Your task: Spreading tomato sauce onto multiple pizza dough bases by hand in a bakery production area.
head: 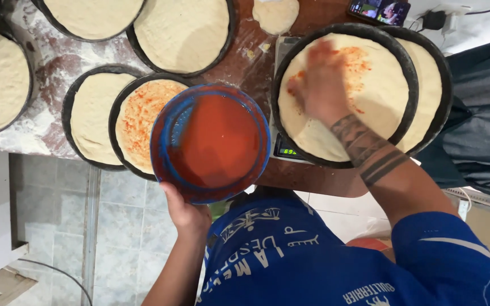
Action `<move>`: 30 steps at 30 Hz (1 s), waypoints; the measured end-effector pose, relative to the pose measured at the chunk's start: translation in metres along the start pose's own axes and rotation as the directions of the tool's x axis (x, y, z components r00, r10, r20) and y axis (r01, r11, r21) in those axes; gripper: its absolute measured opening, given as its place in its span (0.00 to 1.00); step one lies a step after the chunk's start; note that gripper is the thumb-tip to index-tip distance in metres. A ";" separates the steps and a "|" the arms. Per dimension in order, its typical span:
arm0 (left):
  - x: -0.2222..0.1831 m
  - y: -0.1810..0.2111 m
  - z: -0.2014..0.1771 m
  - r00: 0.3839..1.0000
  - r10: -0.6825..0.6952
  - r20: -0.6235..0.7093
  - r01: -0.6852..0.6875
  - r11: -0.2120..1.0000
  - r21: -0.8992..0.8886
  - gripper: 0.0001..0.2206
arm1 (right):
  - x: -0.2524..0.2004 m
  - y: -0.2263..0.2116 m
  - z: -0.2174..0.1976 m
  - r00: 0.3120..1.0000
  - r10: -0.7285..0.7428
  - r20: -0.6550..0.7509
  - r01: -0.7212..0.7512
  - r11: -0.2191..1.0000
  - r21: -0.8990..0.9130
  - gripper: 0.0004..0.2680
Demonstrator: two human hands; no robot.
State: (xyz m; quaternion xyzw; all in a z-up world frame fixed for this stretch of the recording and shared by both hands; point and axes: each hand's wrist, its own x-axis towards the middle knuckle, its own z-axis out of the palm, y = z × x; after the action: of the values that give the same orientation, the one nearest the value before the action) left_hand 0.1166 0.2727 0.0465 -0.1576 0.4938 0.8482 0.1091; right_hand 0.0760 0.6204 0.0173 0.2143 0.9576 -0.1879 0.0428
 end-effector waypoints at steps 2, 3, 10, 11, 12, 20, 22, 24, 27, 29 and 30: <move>0.001 0.000 0.000 1.000 0.009 -0.009 -0.009 1.000 -0.020 0.40 | -0.014 -0.023 0.002 0.937 -0.332 0.110 0.340 0.792 -0.507 0.32; 0.001 -0.001 -0.003 1.000 0.009 -0.004 -0.009 1.000 -0.019 0.40 | -0.022 -0.003 0.012 0.938 -0.329 0.106 0.336 0.794 -0.507 0.32; 0.001 -0.008 -0.011 1.000 -0.007 -0.007 0.007 0.999 -0.042 0.38 | -0.005 0.069 -0.023 0.897 -0.402 0.183 0.421 0.904 -0.076 0.26; 0.002 -0.008 -0.010 0.999 -0.015 -0.035 0.014 0.999 -0.030 0.40 | 0.002 0.075 -0.029 0.952 -0.240 0.189 0.262 0.959 -0.104 0.33; 0.001 -0.006 -0.008 0.999 -0.015 -0.030 0.014 0.999 -0.031 0.40 | -0.012 0.068 -0.035 0.954 -0.237 0.185 0.259 0.960 -0.106 0.33; 0.003 -0.002 -0.003 0.998 -0.048 -0.037 0.048 0.999 -0.016 0.41 | -0.036 0.018 -0.017 0.982 0.181 0.060 -0.181 0.984 -0.001 0.36; 0.006 0.000 -0.002 1.000 -0.016 0.013 0.016 1.000 -0.006 0.40 | -0.011 -0.005 -0.028 0.980 0.195 0.044 -0.195 0.981 0.012 0.34; 0.007 0.000 0.000 0.998 0.020 0.061 -0.020 1.000 0.000 0.39 | 0.002 -0.008 -0.018 0.978 0.205 0.028 -0.205 0.978 0.024 0.32; 0.010 0.001 0.002 1.000 0.007 0.029 -0.006 0.999 -0.042 0.39 | -0.010 0.021 0.028 0.949 -0.308 -0.074 0.298 0.947 -0.117 0.29; 0.008 0.004 0.002 0.998 0.039 0.043 -0.038 0.999 -0.030 0.28 | -0.036 0.049 0.054 0.659 -0.749 -0.068 0.738 0.661 -0.135 0.34; 0.008 0.003 0.000 0.999 0.038 0.035 -0.037 0.999 -0.029 0.28 | -0.047 0.060 0.043 0.657 -0.751 -0.063 0.741 0.659 -0.129 0.34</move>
State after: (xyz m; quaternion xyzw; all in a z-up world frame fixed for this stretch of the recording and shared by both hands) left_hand 0.1084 0.2717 0.0462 -0.1348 0.4825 0.8597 0.0997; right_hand 0.1441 0.6357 -0.0356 -0.1897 0.9695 -0.1323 -0.0814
